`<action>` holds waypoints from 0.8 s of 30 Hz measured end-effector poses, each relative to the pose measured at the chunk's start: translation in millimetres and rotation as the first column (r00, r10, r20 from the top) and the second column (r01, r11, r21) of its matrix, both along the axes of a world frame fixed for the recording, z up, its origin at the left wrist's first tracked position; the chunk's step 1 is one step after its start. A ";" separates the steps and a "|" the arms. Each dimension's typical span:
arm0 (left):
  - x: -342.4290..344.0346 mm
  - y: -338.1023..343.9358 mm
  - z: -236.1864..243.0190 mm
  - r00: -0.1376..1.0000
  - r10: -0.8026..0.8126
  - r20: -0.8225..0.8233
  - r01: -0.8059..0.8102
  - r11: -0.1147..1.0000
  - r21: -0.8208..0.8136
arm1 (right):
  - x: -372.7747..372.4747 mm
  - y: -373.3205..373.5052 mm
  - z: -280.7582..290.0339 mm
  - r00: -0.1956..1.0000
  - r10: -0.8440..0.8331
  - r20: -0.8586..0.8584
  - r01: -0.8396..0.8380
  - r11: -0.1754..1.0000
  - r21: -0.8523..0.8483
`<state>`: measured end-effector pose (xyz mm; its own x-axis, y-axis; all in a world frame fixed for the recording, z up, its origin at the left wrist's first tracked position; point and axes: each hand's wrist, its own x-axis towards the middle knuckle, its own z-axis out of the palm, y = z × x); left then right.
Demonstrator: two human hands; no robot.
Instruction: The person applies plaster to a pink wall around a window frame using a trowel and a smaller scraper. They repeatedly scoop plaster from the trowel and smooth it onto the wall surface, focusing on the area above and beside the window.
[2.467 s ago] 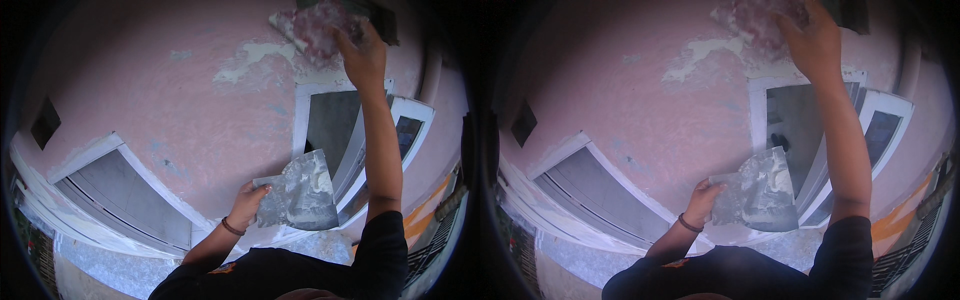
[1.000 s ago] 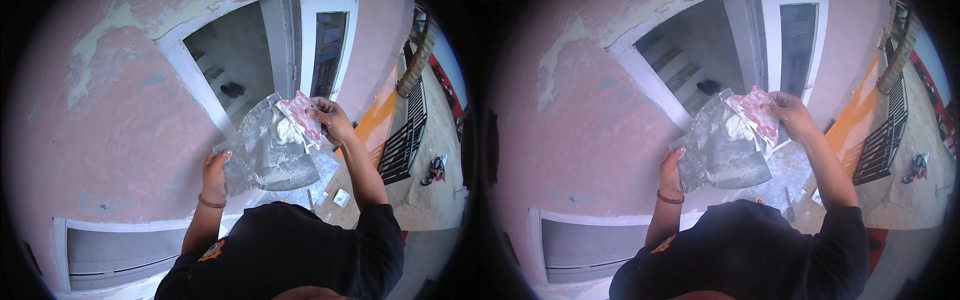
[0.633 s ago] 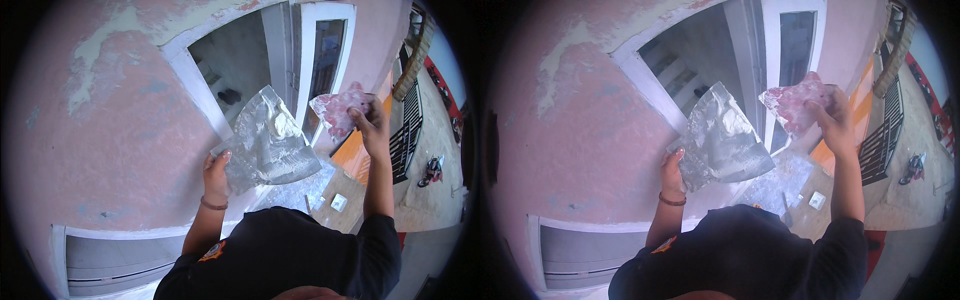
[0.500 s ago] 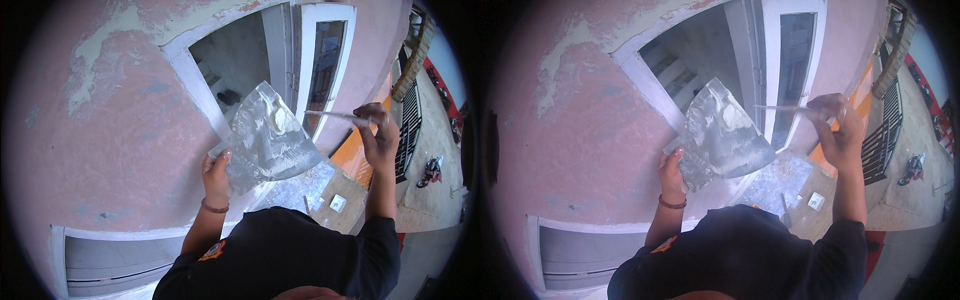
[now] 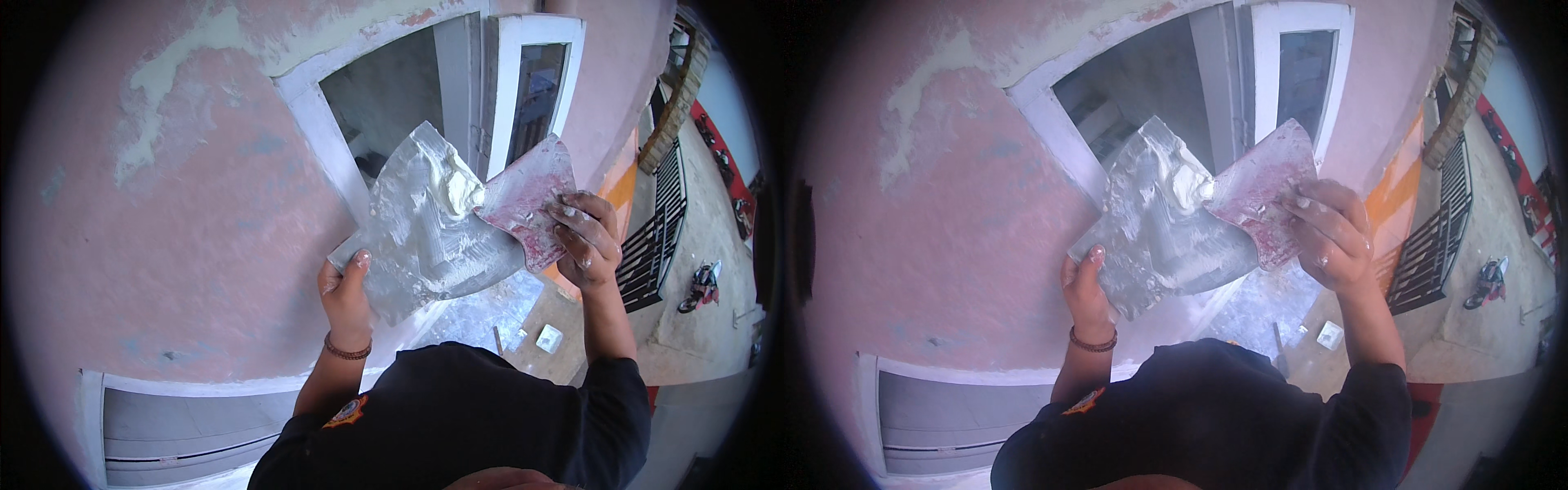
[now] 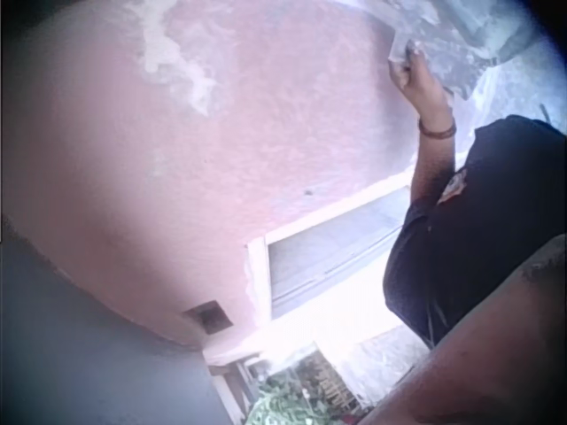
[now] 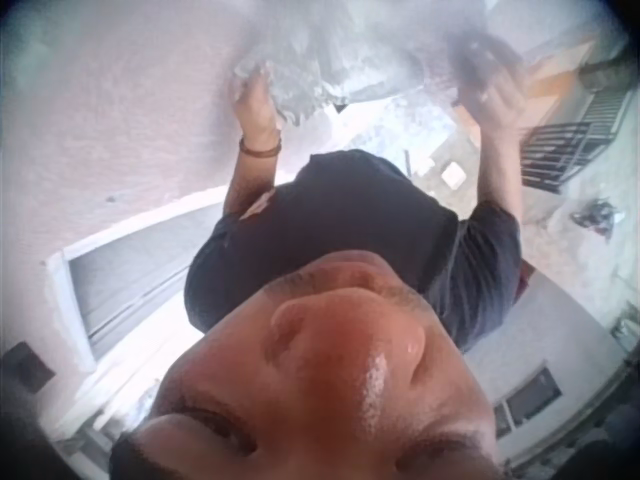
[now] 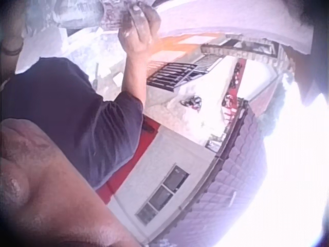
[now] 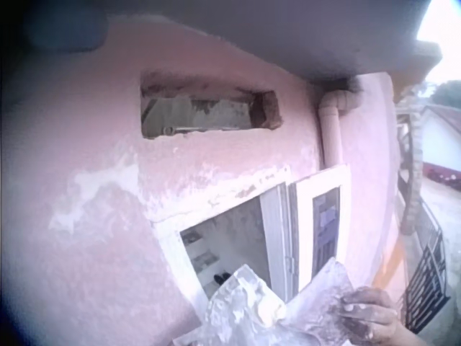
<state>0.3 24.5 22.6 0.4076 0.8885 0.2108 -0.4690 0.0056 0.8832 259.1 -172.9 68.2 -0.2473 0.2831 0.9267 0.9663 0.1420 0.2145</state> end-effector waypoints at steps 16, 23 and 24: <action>-1.3 -2.1 18.9 0.992 -0.098 -0.076 0.079 0.972 -0.221 | 57.9 69.3 54.7 0.819 0.229 -0.526 -0.193 0.973 0.123; -4.0 0.6 16.8 0.989 -0.104 -0.106 0.075 0.967 -0.242 | 120.1 150.8 145.4 0.877 0.207 -0.433 -0.233 0.972 -0.007; -2.9 0.0 16.6 0.990 -0.088 -0.111 0.061 0.973 -0.223 | 127.0 161.7 157.7 0.906 0.215 -0.364 -0.235 0.972 -0.010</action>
<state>-2.7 24.5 39.2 0.4850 0.8736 -0.0393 -0.3515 0.2359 0.9060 386.0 -11.2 225.9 0.0353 0.3097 0.9502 0.9176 0.3666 -0.1536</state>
